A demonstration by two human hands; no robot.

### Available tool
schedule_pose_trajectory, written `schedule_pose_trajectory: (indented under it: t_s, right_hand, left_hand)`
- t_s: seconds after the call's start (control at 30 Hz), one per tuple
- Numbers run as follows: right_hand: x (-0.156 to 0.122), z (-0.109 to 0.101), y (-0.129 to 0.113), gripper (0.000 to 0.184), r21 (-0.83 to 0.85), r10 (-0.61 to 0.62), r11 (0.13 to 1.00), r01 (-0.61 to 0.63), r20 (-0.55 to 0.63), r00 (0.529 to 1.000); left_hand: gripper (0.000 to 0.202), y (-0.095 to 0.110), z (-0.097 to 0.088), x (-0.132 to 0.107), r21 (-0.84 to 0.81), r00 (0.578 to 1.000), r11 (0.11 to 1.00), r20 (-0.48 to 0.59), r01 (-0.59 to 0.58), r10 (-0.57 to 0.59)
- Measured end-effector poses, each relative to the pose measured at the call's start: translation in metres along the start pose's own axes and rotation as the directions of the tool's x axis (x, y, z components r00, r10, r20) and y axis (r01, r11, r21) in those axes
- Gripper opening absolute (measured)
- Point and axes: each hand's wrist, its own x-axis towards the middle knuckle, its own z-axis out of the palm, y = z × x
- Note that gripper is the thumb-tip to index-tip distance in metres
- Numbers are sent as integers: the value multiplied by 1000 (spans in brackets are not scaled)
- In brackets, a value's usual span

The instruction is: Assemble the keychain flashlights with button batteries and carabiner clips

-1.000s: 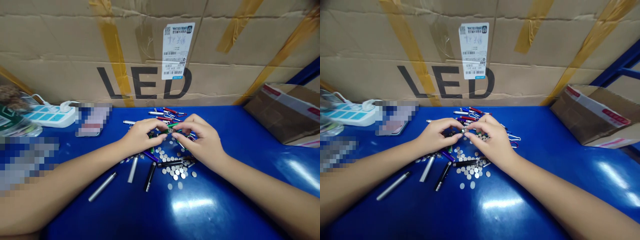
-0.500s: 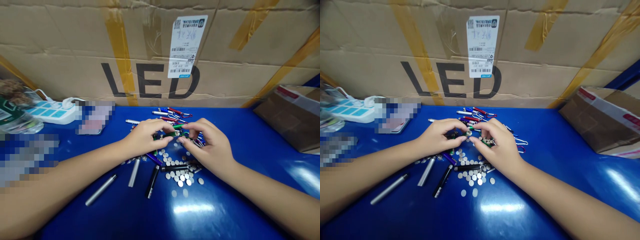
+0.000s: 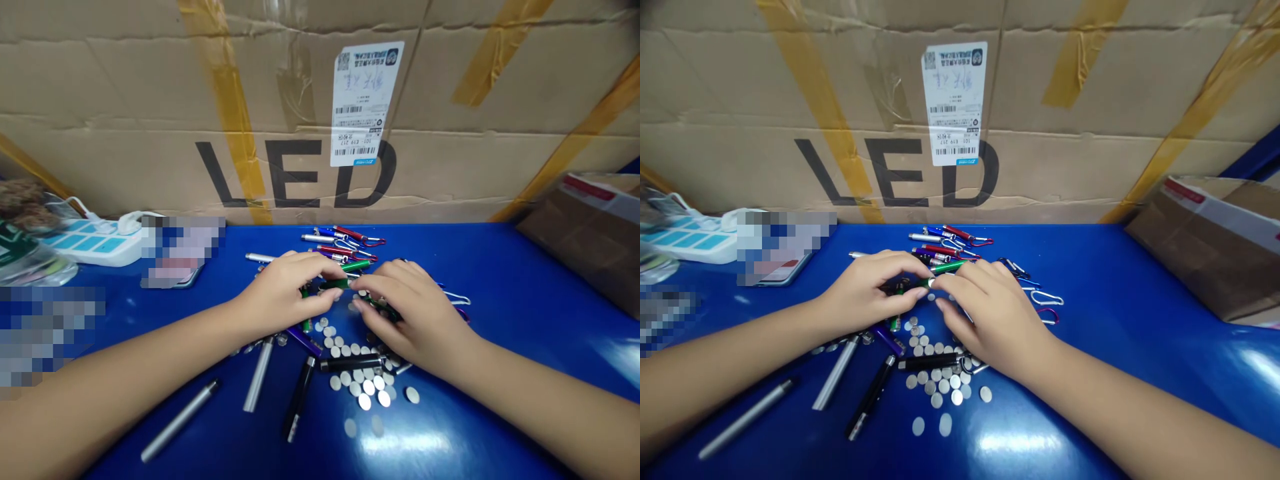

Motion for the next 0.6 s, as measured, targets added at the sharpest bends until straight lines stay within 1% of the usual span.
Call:
schedule_pose_trajectory:
  t_s: [0.17, 0.27, 0.37, 0.4, 0.5, 0.57, 0.6]
  right_hand:
    - [0, 0, 0, 19, -29, -6, 1000, 7, 42, 999]
    - [-1, -1, -1, 17, 51, 46, 998, -45, -13, 999]
    - [-1, -3, -2, 9, 93, 92, 992, -88, -43, 995]
    - [0, -3, -2, 8, 86, 87, 993, -84, -33, 996]
    - [1, -3, -2, 14, 76, 55, 996, -55, 8, 998]
    - [2, -3, -3, 13, 73, 76, 994, -76, 14, 997]
    - [2, -3, -3, 11, 64, 109, 992, -109, 12, 994]
  left_hand:
    - [13, -1, 1, -1, 38, 1000, 999, 8, -7, 6]
    - [12, -1, 0, -1, 21, 1000, 1000, -5, -4, 4]
    - [11, -1, 0, 0, 1, 1000, 1000, -30, 2, -2]
    - [11, -1, 0, 0, 1, 1000, 1000, -29, 3, -3]
    - [12, -1, 0, -1, 16, 1000, 1000, -10, 2, -2]
    - [12, -1, 0, -1, 24, 1000, 1000, -13, 0, 0]
    - [12, -1, 0, -1, 25, 1000, 1000, -23, 1, -1]
